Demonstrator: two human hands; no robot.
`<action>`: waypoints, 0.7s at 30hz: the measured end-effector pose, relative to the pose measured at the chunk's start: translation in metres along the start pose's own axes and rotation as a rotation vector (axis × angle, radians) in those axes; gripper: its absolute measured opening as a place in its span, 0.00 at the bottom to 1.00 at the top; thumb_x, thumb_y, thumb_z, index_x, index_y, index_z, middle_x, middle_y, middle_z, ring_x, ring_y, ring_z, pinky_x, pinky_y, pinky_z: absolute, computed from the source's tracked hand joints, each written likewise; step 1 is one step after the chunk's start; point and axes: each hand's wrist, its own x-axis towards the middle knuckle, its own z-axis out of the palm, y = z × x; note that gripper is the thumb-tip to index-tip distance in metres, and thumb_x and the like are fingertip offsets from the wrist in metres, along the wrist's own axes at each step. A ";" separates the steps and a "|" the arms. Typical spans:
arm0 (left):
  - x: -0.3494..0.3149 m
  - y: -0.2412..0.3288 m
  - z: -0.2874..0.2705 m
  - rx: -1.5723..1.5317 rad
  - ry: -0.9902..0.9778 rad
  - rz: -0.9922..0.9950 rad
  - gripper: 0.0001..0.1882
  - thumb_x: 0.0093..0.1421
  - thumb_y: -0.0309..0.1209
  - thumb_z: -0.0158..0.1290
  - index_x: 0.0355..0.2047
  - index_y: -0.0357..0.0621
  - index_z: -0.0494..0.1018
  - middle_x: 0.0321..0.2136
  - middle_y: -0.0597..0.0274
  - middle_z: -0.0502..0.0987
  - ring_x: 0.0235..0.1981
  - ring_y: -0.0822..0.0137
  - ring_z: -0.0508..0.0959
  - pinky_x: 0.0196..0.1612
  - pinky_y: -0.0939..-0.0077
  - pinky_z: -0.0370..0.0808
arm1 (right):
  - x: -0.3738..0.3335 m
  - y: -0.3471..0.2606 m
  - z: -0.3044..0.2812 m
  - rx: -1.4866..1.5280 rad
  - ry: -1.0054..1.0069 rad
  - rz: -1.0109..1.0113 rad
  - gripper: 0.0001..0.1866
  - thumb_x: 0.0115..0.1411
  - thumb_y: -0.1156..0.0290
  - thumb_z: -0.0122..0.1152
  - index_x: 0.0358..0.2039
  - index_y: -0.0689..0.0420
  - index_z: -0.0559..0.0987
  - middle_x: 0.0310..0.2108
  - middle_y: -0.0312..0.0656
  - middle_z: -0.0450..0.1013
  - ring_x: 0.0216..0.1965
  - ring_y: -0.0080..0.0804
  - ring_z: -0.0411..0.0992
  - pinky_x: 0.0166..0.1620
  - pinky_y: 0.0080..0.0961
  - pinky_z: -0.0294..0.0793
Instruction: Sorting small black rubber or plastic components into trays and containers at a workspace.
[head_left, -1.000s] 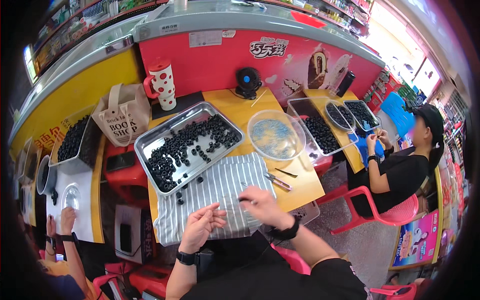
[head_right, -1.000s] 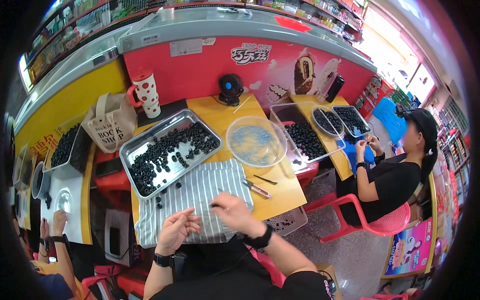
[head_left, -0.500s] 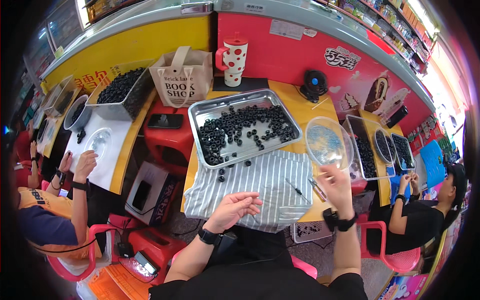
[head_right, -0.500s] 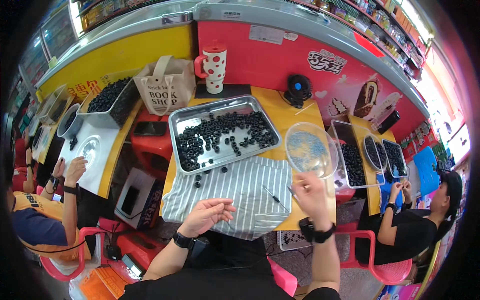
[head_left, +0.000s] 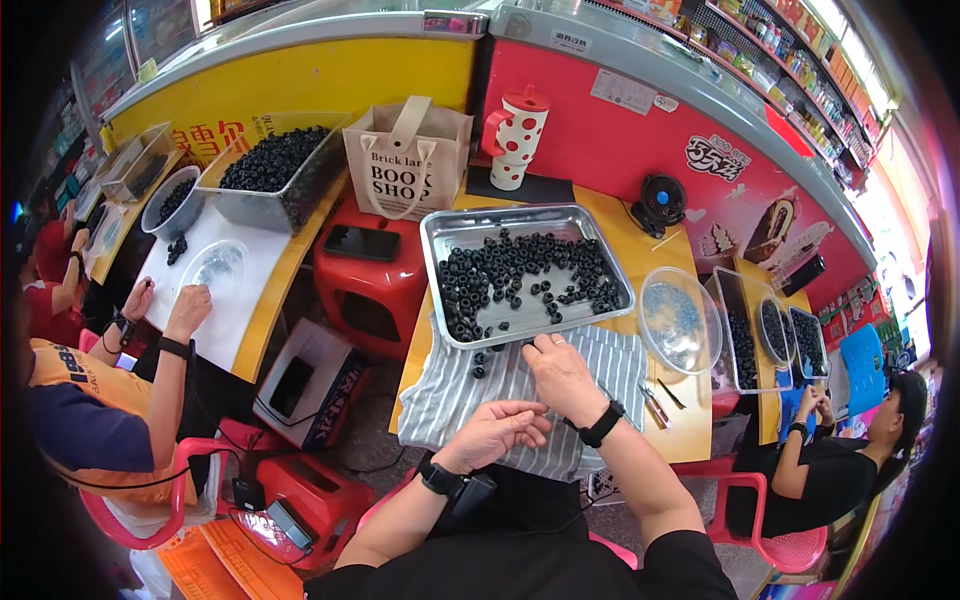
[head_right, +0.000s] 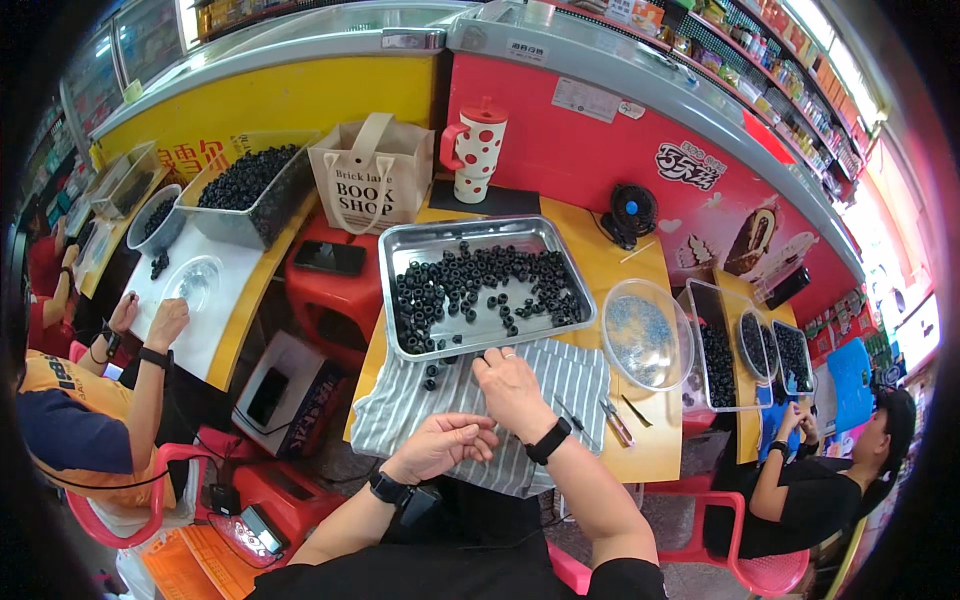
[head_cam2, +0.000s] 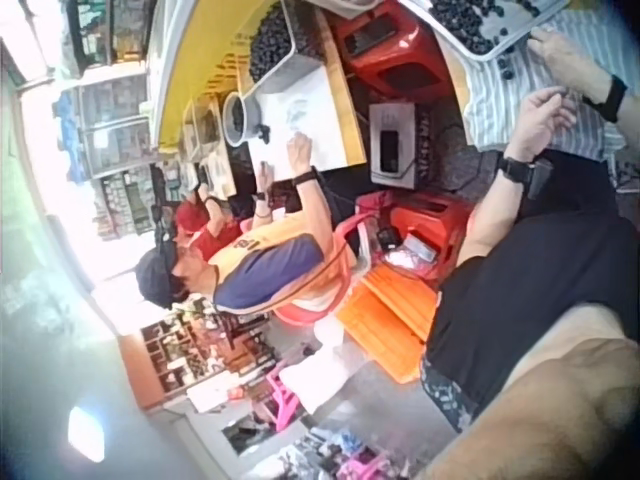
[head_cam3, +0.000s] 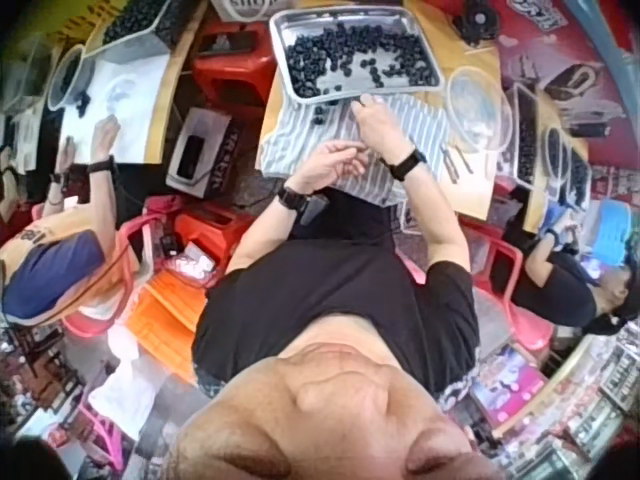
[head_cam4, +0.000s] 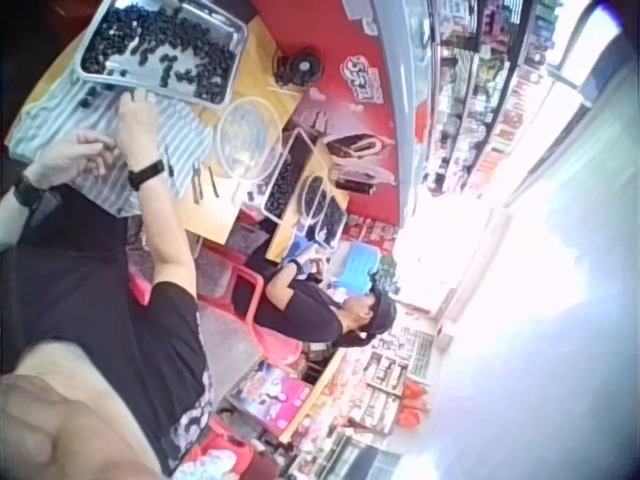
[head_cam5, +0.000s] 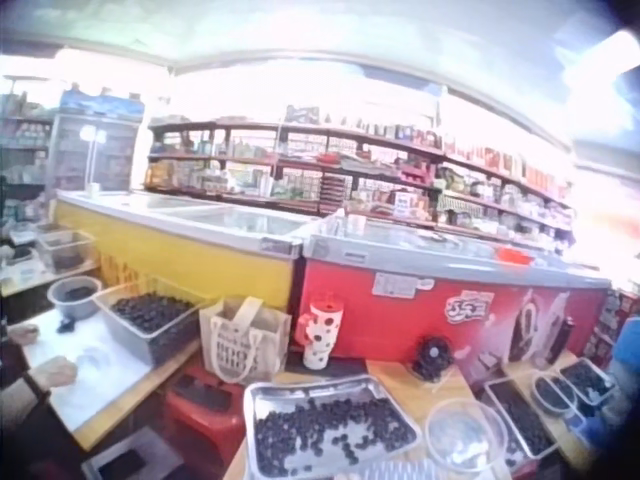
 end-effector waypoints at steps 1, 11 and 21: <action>0.000 0.001 -0.001 -0.009 0.000 -0.005 0.18 0.69 0.28 0.47 0.55 0.29 0.67 0.43 0.48 0.78 0.40 0.63 0.81 0.44 0.74 0.78 | 0.001 0.001 0.000 0.005 0.007 -0.033 0.08 0.49 0.78 0.55 0.32 0.60 0.77 0.31 0.48 0.71 0.38 0.49 0.71 0.41 0.40 0.73; -0.017 0.035 0.017 0.286 0.234 0.108 0.14 0.68 0.29 0.49 0.50 0.33 0.73 0.41 0.54 0.79 0.36 0.68 0.80 0.43 0.76 0.77 | -0.029 0.017 -0.034 0.335 0.019 0.133 0.10 0.52 0.72 0.66 0.36 0.56 0.79 0.29 0.46 0.72 0.28 0.42 0.75 0.30 0.34 0.74; 0.026 0.126 -0.017 1.037 0.981 0.608 0.28 0.58 0.24 0.59 0.57 0.25 0.64 0.45 0.54 0.70 0.35 0.71 0.75 0.40 0.79 0.74 | 0.008 0.124 -0.051 0.273 0.328 0.394 0.09 0.52 0.72 0.62 0.34 0.61 0.79 0.29 0.48 0.72 0.31 0.46 0.73 0.37 0.38 0.72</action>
